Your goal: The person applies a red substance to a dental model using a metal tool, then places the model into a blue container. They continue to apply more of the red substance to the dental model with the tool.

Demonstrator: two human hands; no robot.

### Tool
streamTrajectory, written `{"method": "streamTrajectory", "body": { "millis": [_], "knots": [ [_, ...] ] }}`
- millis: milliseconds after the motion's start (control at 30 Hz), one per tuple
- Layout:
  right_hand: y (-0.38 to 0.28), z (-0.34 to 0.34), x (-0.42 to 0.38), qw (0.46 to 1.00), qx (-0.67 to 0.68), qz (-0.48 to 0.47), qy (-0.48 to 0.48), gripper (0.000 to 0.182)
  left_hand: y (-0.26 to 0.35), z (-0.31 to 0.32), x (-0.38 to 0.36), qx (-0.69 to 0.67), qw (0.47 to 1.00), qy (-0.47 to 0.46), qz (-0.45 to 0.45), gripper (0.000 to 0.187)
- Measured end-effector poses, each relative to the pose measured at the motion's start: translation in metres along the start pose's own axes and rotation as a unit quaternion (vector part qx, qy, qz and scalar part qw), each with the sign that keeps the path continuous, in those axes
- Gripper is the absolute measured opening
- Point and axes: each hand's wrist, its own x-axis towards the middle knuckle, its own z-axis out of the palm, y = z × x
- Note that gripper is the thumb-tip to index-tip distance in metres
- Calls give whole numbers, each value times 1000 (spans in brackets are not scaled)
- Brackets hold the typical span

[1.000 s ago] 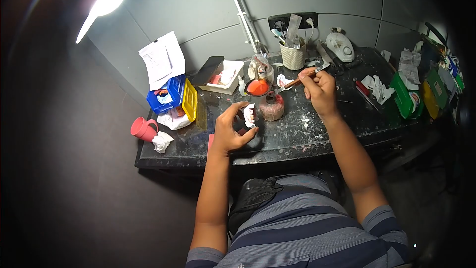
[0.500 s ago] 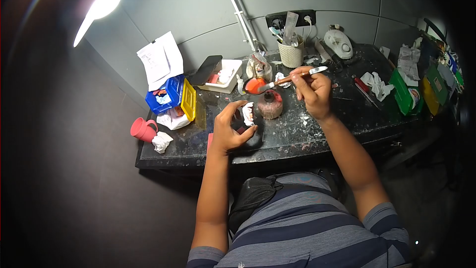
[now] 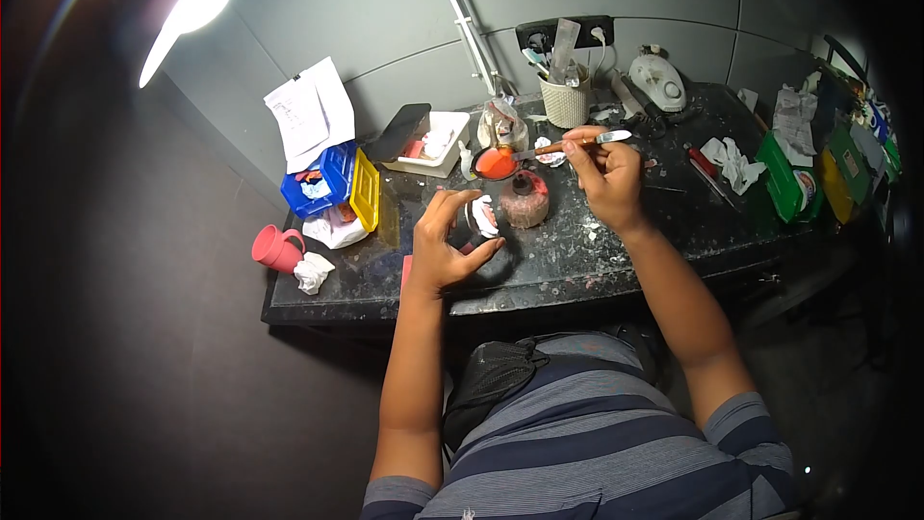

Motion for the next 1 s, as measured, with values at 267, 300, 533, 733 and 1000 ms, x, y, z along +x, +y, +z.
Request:
{"method": "streamTrajectory", "body": {
  "millis": [267,300,533,733,1000],
  "knots": [
    [-3,3,-3,1000,28,7,-4,13,1,-1,0,-5,1000,0,2,62],
    [-4,3,-3,1000,28,7,-4,13,0,0,0,-4,1000,1,4,62],
    [-9,12,-11,990,81,26,-112,8,0,0,1,-1,1000,-4,7,63],
    [-12,15,-13,991,55,22,-121,8,-1,1,0,4,1000,-12,3,63],
    [-12,18,-13,994,44,1,-95,8,-4,1,-1,4,1000,-9,8,63]
  ]
}}
